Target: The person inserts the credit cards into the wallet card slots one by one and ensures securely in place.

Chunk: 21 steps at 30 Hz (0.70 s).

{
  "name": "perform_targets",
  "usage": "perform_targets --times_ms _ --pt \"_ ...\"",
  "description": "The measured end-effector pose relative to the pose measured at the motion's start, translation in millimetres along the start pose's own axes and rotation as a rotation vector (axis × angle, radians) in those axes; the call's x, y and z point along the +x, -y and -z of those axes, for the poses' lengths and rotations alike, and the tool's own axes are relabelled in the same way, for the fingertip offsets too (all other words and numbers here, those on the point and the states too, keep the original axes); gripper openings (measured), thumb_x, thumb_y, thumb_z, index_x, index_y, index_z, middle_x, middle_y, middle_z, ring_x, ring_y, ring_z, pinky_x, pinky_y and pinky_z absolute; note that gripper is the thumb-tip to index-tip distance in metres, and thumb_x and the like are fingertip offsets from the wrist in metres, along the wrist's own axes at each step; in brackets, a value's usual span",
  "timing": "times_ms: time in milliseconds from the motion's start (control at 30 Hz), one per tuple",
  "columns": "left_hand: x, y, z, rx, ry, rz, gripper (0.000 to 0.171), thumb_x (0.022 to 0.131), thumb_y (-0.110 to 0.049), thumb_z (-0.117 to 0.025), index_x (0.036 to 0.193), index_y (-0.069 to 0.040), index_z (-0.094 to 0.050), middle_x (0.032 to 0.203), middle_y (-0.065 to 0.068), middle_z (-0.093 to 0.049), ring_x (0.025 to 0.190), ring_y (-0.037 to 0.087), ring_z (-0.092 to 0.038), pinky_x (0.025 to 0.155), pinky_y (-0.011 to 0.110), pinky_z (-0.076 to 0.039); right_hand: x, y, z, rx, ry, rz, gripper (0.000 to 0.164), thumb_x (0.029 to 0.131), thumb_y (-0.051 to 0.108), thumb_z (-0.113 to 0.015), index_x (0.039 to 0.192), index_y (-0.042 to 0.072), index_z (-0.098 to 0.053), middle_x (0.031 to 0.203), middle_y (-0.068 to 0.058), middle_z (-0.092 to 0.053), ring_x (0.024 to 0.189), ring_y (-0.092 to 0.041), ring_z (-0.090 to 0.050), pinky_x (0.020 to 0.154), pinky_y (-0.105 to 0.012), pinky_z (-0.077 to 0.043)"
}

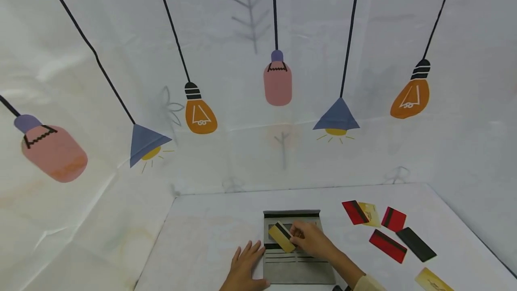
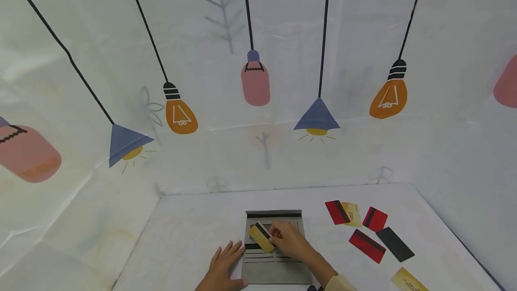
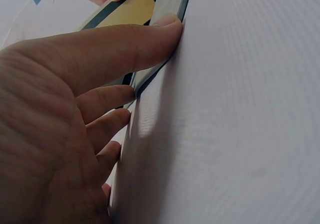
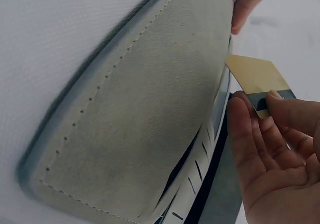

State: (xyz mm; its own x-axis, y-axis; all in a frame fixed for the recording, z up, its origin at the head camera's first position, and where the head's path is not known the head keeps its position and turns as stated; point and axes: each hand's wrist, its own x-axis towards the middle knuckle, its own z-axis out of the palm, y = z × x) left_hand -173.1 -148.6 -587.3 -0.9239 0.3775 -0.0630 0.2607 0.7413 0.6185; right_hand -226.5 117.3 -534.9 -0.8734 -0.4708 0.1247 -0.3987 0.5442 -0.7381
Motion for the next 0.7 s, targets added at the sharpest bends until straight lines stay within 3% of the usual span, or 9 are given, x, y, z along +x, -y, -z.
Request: perform_targets --times_ms 467,700 --pt "-1.0 1.4 -0.9 0.044 -0.011 -0.015 0.087 0.072 -0.042 -0.087 0.146 -0.016 -0.051 0.157 0.011 -0.044 0.147 0.042 -0.033 0.115 0.070 -0.018 1.8 -5.1 -2.1 0.005 0.028 -0.004 0.006 0.094 0.015 -0.069 0.096 0.013 -0.064 0.081 0.005 -0.067 0.065 0.002 -0.057 0.055 -0.020 -0.050" --pt "-1.5 -0.8 1.6 0.015 -0.003 -0.014 0.086 0.073 -0.043 -0.086 0.146 -0.014 -0.052 0.157 0.012 -0.044 0.147 0.044 -0.032 0.115 0.071 -0.016 4.9 -9.3 -2.3 0.015 0.040 0.012 0.005 0.093 0.012 -0.069 0.098 0.010 -0.067 0.082 0.000 -0.071 0.065 0.000 -0.060 0.054 -0.020 -0.050"
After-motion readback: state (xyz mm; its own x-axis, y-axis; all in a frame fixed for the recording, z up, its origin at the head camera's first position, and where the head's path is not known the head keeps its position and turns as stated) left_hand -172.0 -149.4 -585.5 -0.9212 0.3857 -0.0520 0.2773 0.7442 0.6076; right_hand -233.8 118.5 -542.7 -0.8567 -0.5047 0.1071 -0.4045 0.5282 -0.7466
